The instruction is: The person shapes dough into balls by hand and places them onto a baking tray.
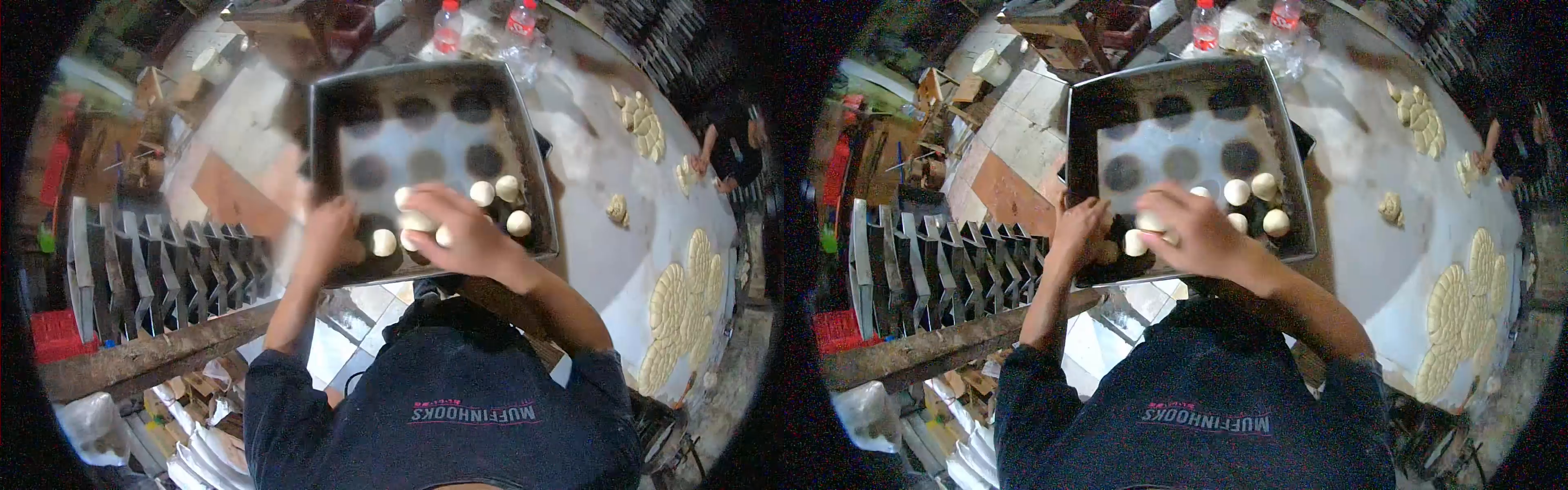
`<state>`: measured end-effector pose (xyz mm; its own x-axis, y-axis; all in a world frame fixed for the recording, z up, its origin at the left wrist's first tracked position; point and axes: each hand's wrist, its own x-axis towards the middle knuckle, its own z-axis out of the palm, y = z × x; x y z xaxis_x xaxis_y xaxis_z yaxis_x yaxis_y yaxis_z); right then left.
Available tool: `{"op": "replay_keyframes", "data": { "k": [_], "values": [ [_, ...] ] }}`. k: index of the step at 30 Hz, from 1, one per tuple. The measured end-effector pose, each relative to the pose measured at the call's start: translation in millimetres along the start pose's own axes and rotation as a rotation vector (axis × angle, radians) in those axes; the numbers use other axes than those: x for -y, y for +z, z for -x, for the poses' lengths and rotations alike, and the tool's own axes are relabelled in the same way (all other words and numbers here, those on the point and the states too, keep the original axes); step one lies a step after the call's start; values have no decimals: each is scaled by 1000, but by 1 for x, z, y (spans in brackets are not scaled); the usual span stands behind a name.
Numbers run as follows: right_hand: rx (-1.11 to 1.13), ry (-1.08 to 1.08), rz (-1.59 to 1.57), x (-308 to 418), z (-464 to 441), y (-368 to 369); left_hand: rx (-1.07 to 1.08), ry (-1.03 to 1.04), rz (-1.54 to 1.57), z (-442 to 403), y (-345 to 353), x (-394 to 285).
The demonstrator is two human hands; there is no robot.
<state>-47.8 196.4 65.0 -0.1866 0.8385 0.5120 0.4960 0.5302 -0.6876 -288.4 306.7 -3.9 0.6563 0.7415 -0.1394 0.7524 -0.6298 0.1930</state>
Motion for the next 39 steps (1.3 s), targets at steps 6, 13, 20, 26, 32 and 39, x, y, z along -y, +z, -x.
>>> {"op": "replay_keyframes", "data": {
  "k": [6, 13, 20, 26, 32, 39],
  "values": [
    [318, -29, 403, -44, -1, 38, 278, -78, -49, 1, -28, -8],
    [-701, 430, 588, -63, 171, -138, -87, 540, 182, -71, -116, -165],
    [-895, 935, 612, -90, 394, -180, 900, 1211, 395, -255, -112, -431],
    [-987, 1030, 757, -84, 493, -170, 525, 416, 709, -540, 88, -535],
    [-952, 1127, 567, -78, 489, -189, 234, 298, 811, -659, 149, -583],
    [-960, 1133, 497, -93, 473, -226, 164, 620, -85, -655, 108, -560]
  ]
}}
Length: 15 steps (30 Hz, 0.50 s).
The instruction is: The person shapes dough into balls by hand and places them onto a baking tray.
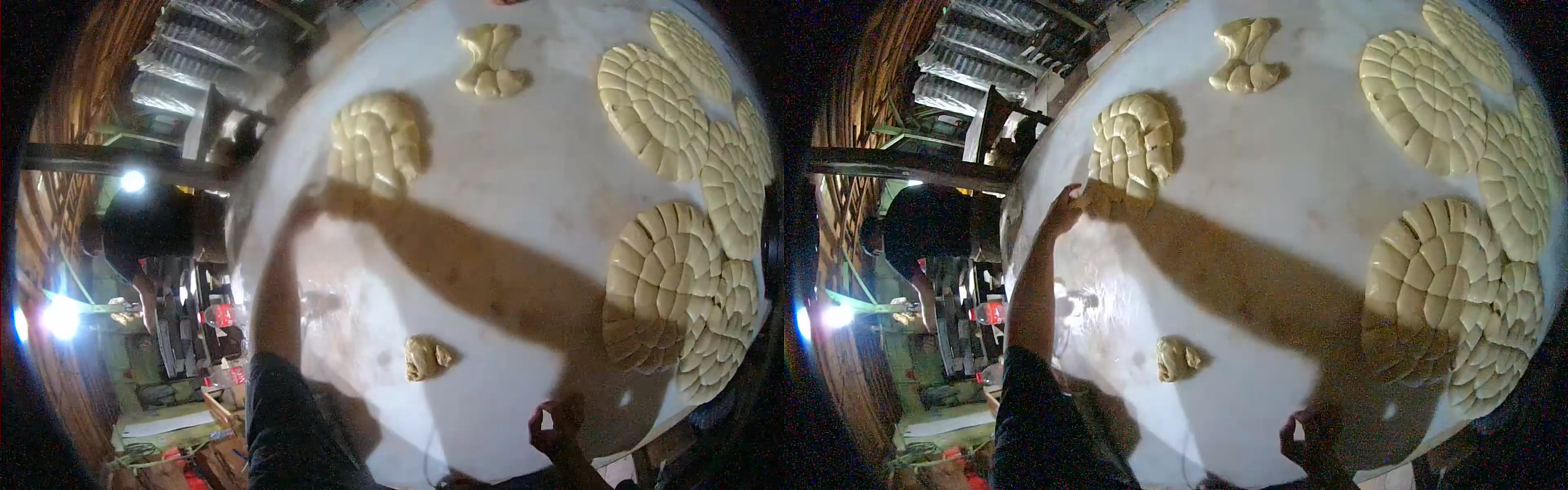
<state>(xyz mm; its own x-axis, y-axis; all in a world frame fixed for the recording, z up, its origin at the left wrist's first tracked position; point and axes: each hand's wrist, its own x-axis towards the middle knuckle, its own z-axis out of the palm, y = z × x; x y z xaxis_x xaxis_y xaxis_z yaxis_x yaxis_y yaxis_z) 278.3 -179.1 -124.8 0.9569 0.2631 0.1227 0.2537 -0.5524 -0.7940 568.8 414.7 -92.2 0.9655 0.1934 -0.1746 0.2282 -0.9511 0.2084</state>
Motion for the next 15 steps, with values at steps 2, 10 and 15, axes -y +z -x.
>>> {"op": "replay_keyframes", "data": {
  "k": [2, 10, 15],
  "values": [
    [-6, 11, 3, -7, 0, 6, 9, 157, -174, 32, -16, 16],
    [-133, -82, -166, -23, -25, 39, 158, 258, -414, 211, -29, 7],
    [76, -81, -876, 89, -46, 72, 643, 644, 581, 291, -6, -206]
  ]
}}
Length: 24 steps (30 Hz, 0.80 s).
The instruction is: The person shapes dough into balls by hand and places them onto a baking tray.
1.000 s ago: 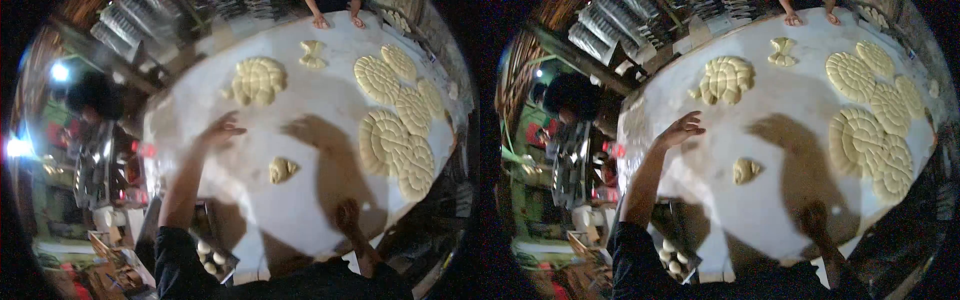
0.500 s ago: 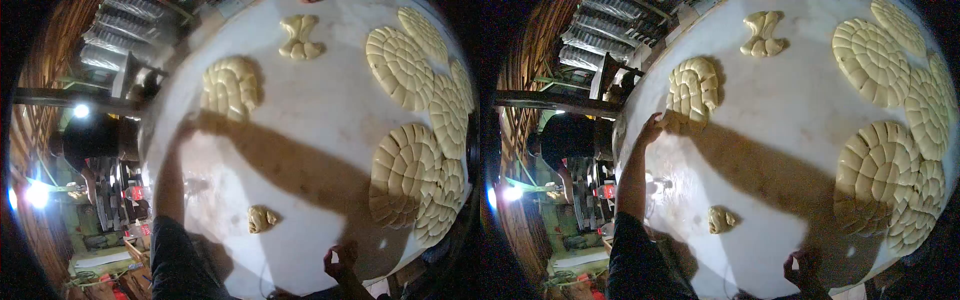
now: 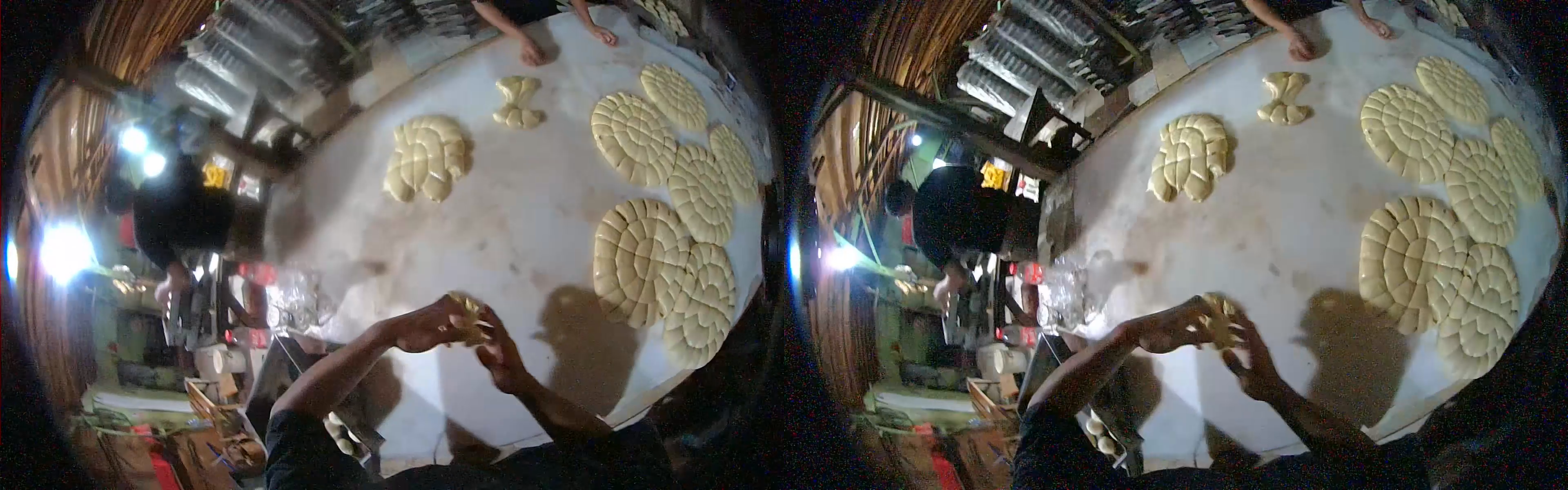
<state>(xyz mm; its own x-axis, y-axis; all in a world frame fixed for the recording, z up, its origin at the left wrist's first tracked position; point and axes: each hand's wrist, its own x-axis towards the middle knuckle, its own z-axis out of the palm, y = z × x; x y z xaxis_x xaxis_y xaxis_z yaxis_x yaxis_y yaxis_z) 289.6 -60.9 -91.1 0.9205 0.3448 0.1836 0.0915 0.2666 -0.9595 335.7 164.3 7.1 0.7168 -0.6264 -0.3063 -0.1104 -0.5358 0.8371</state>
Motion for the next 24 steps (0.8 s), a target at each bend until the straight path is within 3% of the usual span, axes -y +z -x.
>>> {"op": "replay_keyframes", "data": {
  "k": [1, 3, 4, 5, 6, 7, 9, 11, 13, 14, 15, 18, 20, 21, 22, 24],
  "values": [
    [-6, -19, -80, 0, 0, 12, 83, -274, 81, -19, 3, -51],
    [-40, 345, -136, 33, -7, 4, -57, -250, -165, -29, -26, -42],
    [-76, 131, 174, 33, -5, -11, -215, -352, -118, -34, -50, -59],
    [-115, 4, 328, 50, -7, -27, -405, -272, -54, -40, -73, -18],
    [-144, -124, 479, 65, -10, -43, -562, -334, 16, -48, -102, 15],
    [-126, -112, 488, 55, -4, -60, -573, -431, 223, -51, -144, 61],
    [-12, 27, 698, 18, 25, -94, -704, -211, 260, -33, -187, 165],
    [42, -17, 756, -16, 58, -123, -763, -105, 275, -26, -218, 267],
    [33, 8, 716, -17, 52, -125, -1033, -623, 499, -34, -236, 307],
    [22, 41, 683, -14, 51, -123, -1016, -639, 486, -52, -236, 301],
    [9, 56, 672, -17, 48, -121, -1002, -757, 25, -82, -229, 273],
    [-15, 102, 730, -16, 49, -117, -824, -1002, -533, -119, -222, 212],
    [-33, -3, 729, -16, 47, -116, -1317, -757, 248, -115, -224, 237],
    [-39, -35, 728, -16, 48, -116, -1140, -314, 331, -97, -236, 288],
    [-53, 37, 744, -15, 54, -116, -1021, -199, 587, -95, -243, 293],
    [-77, 117, 767, -15, 61, -117, -841, -183, 880, -91, -254, 272]
  ]
}}
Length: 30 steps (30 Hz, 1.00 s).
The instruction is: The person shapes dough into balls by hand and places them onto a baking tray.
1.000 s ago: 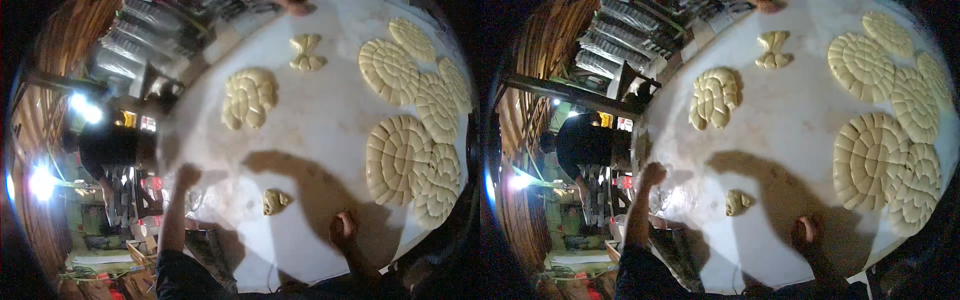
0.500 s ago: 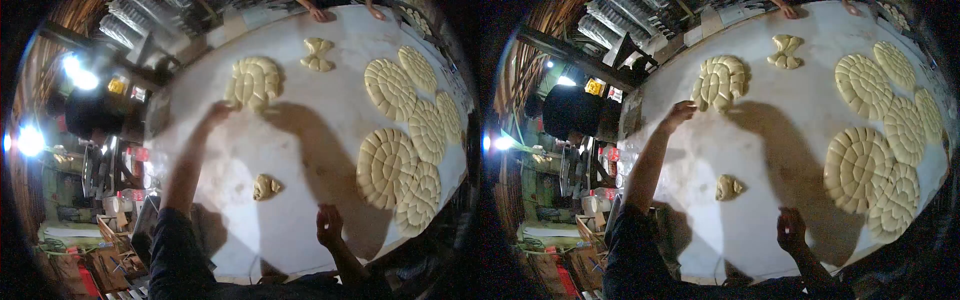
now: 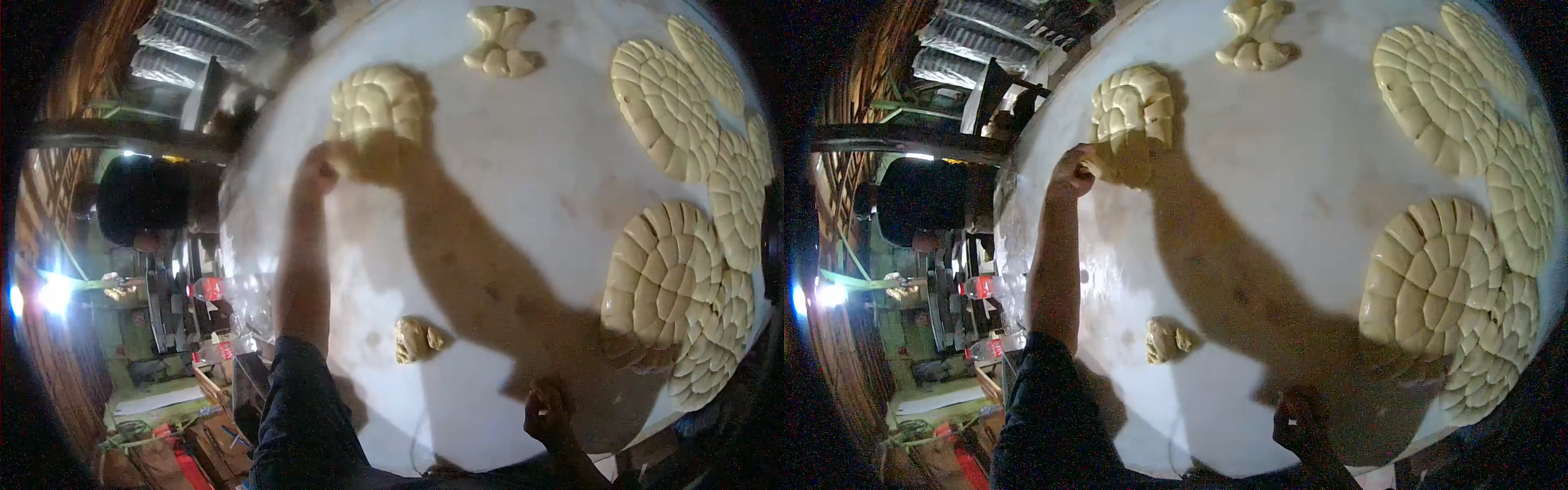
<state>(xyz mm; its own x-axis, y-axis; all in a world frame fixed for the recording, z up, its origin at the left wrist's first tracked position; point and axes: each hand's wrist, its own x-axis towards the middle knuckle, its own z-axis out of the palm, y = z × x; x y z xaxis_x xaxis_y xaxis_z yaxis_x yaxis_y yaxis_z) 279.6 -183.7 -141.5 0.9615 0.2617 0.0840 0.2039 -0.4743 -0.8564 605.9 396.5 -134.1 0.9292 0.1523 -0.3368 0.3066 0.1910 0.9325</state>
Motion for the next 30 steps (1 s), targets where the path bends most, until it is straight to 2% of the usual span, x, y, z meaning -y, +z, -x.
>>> {"op": "replay_keyframes", "data": {
  "k": [3, 6, 8, 10, 12, 13, 15, 17, 19, 20, 21, 23, 24, 25, 26, 28, 29, 30],
  "values": [
    [7, -40, -102, -3, 1, 5, -47, -116, -4, -2, 10, -9],
    [-151, -147, 69, -2, -2, 8, -151, -35, 90, -20, -3, 19],
    [-34, -13, -91, -3, -3, 6, -345, 51, 74, -12, 1, 28],
    [-18, 15, -83, 0, -8, 5, -234, 44, -39, 50, 27, 30],
    [-31, -19, -22, 5, -18, 0, -477, 204, -153, 78, 23, 61],
    [-67, -106, 40, 9, -23, -3, -609, 274, -221, 92, 20, 77],
    [-103, -218, 101, 17, -36, -5, -829, 389, -476, 101, -18, 142],
    [-149, -288, -76, 27, -45, -9, -1006, 369, -820, 160, -1, 159],
    [-148, -270, -102, 44, -54, -16, -1155, 299, -517, 235, 67, 135],
    [-145, -224, -132, 55, -58, -17, -1160, 290, -56, 256, 79, 132],
    [-244, -303, -128, 69, -64, -17, -1147, 365, -115, 282, 108, 120],
    [-265, -417, -117, 65, -82, -4, -1066, 555, -184, 329, 155, 99],
    [-126, -293, -235, 71, -88, 2, -937, 453, -163, 355, 166, 83],
    [4, -297, 155, 59, -93, 9, -859, 475, -152, 374, 180, 69],
    [17, -300, 159, 63, -83, 14, -780, 490, -144, 396, 193, 63],
    [-232, -479, 138, 79, -74, 15, -605, 608, -261, 431, 203, 58],
    [22, -234, -251, 97, -67, 8, -480, 599, -92, 461, 230, 38],
    [281, 52, -636, 116, -48, 5, -468, 578, -82, 487, 243, 33]
  ]
}}
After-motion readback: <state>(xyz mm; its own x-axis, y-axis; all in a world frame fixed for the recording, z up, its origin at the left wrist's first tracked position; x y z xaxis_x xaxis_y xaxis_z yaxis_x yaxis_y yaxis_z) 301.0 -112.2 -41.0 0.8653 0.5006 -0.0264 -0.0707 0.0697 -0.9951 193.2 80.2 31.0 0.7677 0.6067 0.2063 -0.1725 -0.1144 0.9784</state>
